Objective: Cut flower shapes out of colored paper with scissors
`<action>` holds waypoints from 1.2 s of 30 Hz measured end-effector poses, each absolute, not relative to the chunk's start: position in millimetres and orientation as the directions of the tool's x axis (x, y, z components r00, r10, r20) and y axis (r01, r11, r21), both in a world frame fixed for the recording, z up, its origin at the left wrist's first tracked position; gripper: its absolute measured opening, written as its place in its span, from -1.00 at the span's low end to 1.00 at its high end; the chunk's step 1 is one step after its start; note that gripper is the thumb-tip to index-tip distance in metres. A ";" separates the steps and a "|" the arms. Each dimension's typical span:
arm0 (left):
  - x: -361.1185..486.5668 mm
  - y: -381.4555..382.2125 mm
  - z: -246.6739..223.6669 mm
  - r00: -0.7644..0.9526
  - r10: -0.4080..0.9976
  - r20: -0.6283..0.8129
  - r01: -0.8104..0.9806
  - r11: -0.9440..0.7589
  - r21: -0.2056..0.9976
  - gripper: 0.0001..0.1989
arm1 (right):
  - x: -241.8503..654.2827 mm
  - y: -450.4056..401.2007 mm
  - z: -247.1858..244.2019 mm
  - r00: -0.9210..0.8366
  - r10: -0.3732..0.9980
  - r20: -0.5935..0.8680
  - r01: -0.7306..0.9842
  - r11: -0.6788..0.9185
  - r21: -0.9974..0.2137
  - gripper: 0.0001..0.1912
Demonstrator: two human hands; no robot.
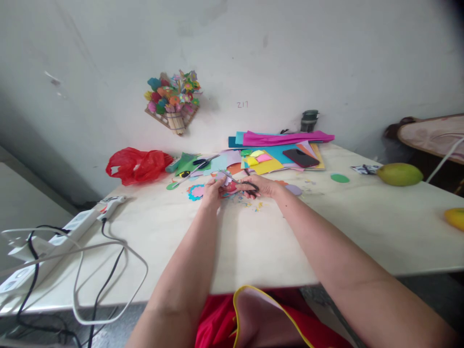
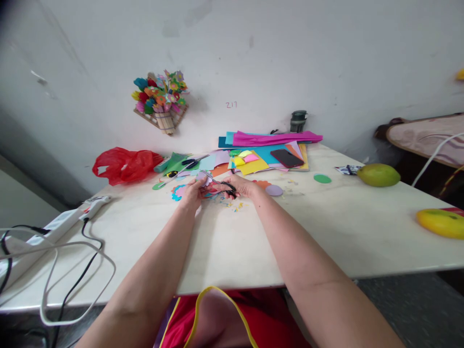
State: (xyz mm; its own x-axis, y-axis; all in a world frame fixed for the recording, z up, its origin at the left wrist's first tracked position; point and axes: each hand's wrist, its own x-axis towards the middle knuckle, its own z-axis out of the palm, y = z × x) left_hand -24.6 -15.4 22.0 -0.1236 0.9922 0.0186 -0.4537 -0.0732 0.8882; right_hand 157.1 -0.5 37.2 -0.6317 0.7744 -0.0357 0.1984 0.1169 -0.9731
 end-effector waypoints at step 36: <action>-21.2 -12.0 22.3 -0.213 0.975 0.054 -0.461 -0.150 0.875 -0.72 | 154.2 -5.0 40.2 -0.589 0.808 0.014 0.167 0.139 -0.976 -0.66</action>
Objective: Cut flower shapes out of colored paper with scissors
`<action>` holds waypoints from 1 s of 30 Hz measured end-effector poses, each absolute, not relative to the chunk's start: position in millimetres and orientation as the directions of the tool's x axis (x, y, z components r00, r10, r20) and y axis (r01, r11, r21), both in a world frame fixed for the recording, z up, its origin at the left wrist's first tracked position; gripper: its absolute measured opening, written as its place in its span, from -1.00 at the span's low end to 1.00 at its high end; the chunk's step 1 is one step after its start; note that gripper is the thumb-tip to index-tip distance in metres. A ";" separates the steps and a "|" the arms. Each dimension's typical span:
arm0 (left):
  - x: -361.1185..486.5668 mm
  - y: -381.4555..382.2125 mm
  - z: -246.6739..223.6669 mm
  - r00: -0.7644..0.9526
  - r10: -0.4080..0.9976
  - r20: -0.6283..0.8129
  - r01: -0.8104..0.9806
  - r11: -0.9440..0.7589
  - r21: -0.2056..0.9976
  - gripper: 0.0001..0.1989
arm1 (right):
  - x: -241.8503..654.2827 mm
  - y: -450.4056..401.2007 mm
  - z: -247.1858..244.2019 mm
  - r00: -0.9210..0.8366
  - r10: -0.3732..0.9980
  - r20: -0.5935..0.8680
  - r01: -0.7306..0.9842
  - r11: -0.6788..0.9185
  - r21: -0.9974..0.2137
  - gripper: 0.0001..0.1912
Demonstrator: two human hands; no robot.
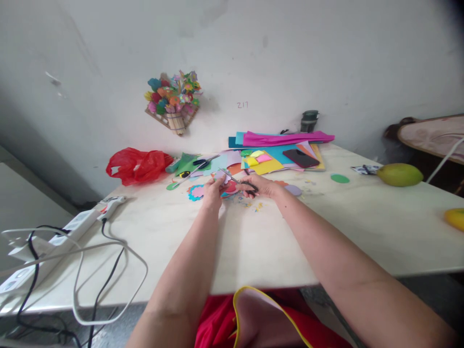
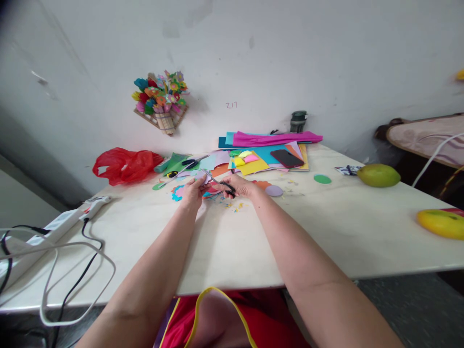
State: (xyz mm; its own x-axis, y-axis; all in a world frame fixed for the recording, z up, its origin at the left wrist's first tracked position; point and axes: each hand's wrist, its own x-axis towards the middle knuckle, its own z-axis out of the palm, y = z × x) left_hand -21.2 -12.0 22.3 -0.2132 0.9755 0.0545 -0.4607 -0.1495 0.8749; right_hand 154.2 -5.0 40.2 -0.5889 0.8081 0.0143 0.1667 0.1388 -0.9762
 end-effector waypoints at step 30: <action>-16.7 -12.8 22.3 -0.203 0.978 0.049 -0.464 -0.140 0.875 -0.70 | 151.3 -15.4 50.4 -0.540 0.838 0.078 0.192 0.213 -0.958 -0.70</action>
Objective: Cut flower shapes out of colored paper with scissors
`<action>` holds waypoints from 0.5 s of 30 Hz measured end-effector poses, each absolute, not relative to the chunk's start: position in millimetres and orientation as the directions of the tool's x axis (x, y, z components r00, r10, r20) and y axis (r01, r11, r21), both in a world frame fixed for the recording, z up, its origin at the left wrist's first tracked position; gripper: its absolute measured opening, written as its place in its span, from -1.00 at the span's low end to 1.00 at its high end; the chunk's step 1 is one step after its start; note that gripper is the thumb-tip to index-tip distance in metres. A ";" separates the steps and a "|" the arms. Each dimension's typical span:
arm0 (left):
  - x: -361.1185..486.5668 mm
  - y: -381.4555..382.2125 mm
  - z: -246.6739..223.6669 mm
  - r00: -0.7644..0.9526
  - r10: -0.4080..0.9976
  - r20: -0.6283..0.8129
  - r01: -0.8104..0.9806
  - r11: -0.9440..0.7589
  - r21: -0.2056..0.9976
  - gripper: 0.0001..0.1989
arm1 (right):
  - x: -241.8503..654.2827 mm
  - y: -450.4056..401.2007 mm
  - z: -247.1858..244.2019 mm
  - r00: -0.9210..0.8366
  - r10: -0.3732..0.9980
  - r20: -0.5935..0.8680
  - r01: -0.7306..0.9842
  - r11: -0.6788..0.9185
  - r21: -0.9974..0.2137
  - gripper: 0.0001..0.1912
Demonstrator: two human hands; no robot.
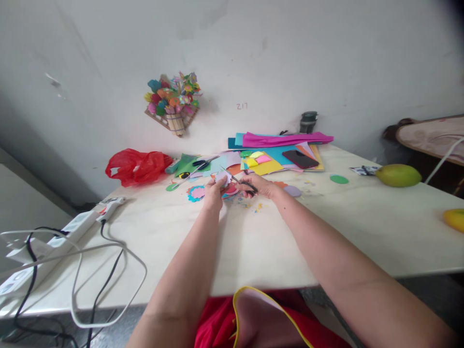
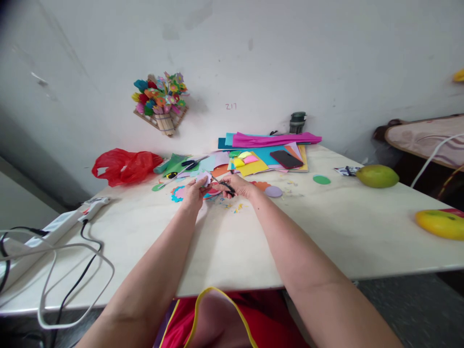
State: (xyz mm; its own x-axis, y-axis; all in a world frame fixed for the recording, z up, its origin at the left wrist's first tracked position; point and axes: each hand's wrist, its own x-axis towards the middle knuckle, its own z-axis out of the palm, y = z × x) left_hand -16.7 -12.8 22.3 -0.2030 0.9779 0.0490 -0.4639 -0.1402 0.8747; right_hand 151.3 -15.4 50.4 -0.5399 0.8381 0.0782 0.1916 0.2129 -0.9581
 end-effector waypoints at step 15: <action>-12.6 -15.9 23.3 -0.216 0.972 0.088 -0.493 -0.187 0.850 -0.61 | 153.8 -1.8 36.3 -0.560 0.821 0.113 0.159 0.240 -0.958 -0.61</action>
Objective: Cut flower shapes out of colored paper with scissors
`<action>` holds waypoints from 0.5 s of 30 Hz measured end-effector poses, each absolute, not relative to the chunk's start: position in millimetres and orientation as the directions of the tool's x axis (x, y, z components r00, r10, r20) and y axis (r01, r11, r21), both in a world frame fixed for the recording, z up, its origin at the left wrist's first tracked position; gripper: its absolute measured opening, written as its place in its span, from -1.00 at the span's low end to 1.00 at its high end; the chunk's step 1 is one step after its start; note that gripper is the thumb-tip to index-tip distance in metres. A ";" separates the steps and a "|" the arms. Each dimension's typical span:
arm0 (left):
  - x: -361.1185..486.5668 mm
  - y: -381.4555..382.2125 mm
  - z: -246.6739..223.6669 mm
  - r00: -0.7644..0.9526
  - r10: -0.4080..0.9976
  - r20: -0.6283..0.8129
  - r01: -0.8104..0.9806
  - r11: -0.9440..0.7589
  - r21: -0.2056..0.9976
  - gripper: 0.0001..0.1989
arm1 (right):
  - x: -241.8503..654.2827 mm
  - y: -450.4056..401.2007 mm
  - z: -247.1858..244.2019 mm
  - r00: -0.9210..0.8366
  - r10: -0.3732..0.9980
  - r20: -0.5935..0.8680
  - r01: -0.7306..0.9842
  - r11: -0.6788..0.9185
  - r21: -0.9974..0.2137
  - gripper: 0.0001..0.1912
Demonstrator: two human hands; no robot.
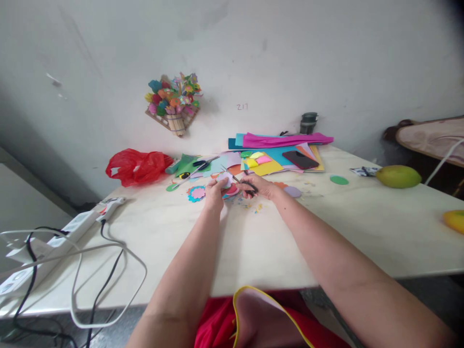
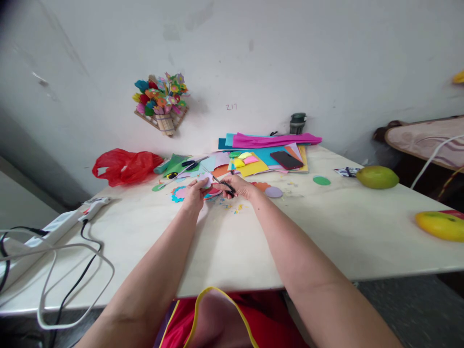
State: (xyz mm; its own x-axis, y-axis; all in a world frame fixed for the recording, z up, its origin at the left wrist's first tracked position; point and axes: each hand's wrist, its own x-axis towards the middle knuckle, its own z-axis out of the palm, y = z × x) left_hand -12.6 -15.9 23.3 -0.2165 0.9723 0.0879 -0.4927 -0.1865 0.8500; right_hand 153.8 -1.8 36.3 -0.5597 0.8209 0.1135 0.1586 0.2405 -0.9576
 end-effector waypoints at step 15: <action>-5.1 -16.5 21.9 -0.276 0.958 0.078 -0.481 -0.208 0.852 -0.65 | 151.0 1.5 31.2 -0.551 0.823 0.138 0.032 0.186 -0.982 -0.63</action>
State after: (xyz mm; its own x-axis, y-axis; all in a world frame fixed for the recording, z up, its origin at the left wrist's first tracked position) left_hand -5.1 -16.5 21.9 -0.2762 0.9580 0.0776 -0.4805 -0.2075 0.8521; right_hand 151.0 1.5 31.2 -0.5512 0.8229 0.1382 0.0317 0.1861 -0.9820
